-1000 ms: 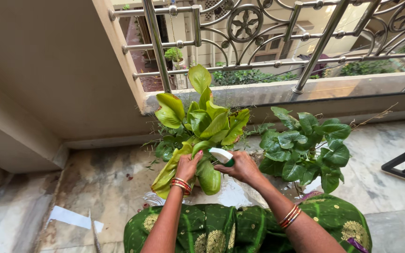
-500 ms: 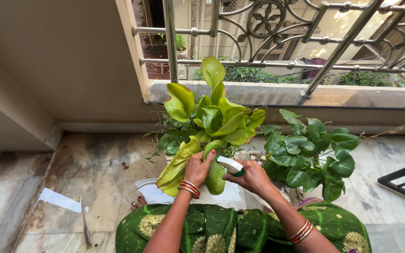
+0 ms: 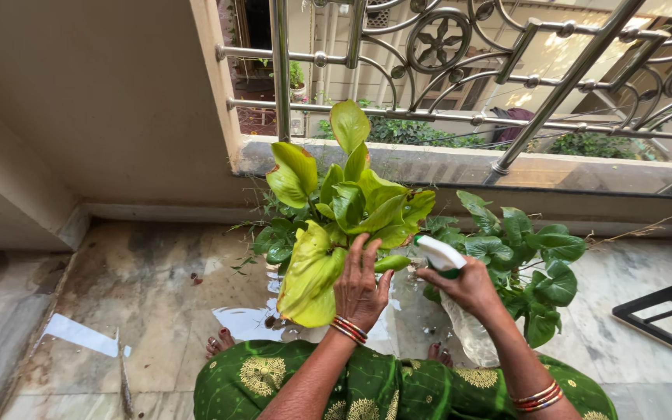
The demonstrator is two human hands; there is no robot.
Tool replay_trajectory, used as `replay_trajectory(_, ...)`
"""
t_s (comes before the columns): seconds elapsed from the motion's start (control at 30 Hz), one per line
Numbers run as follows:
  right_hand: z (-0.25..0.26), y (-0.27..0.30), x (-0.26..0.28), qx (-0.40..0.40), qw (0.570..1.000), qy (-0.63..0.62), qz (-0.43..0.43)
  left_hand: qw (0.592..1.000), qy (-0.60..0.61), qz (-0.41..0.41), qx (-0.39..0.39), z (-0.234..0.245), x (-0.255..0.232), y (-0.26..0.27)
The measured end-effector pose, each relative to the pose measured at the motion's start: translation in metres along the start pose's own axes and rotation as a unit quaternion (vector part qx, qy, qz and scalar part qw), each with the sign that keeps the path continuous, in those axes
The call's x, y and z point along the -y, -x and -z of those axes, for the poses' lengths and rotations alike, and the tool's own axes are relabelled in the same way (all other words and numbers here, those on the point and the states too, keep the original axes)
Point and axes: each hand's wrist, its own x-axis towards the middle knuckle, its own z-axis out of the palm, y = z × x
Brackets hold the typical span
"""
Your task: The person sits on a balcony and sprays water from a clear plastic bottle onto the leaves of two potted plants. They use their left hand to lift and turn the leaves while spraying with their right hand to ensure coverage.
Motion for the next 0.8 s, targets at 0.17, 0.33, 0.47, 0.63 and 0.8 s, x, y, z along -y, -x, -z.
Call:
replay_trajectory(0.17,0.027,-0.002,0.033,-0.002,0.998,-0.011,0.061,0.998,0.044,0.051,0.018,-0.013,-0.011,-0.01)
replay_trajectory(0.33,0.037,-0.009,0.065,0.039,0.996,0.009,0.081,0.996,0.018,0.049,0.077,-0.033,-0.014,-0.013)
replay_trajectory(0.47,0.041,-0.013,0.078,0.012,0.984,0.135,0.113,0.989,-0.021,0.012,0.147,-0.044,-0.013,-0.007)
replay_trajectory(0.63,0.044,-0.007,0.074,0.049,0.986,0.132,0.094,0.981,-0.042,-0.051,0.18,-0.051,-0.012,0.008)
replay_trajectory(0.8,0.048,-0.001,0.063,0.09,0.993,-0.018,0.074,0.976,-0.053,-0.07,0.202,-0.051,-0.015,0.026)
